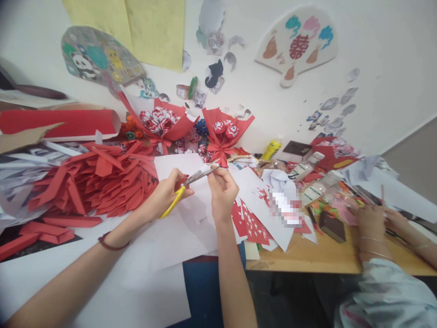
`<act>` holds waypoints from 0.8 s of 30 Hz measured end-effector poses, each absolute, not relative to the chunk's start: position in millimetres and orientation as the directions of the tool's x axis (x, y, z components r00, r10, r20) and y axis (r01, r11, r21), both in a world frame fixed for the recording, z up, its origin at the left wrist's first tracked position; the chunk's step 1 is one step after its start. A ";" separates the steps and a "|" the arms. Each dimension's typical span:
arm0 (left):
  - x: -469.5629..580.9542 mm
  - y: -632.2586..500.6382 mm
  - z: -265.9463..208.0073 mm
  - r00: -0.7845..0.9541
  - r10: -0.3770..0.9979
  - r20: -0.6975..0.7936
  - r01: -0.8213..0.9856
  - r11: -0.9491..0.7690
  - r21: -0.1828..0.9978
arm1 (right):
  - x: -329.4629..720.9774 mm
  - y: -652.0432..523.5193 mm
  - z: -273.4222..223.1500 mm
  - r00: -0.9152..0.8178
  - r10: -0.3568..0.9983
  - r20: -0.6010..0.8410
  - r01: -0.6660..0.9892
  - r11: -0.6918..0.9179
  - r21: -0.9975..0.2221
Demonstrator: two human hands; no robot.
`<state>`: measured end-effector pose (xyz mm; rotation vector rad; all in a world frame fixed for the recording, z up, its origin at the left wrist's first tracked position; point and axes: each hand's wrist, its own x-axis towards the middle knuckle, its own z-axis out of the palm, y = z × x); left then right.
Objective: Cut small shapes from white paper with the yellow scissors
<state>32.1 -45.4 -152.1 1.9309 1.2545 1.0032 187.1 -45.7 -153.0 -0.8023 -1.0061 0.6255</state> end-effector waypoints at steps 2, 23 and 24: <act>32.4 -45.0 -152.8 0.254 0.930 0.268 0.472 -0.360 0.804 | 186.7 -45.8 -152.8 0.412 0.769 0.489 -0.086 0.567 -0.819; 34.5 -44.3 -157.2 0.230 0.913 0.338 0.458 -0.408 0.790 | 183.3 -44.9 -154.4 0.355 0.806 0.474 -0.188 0.558 -0.808; 34.6 -44.6 -157.0 0.232 0.912 0.339 0.460 -0.410 0.788 | 183.1 -45.0 -154.2 0.350 0.808 0.473 -0.187 0.556 -0.810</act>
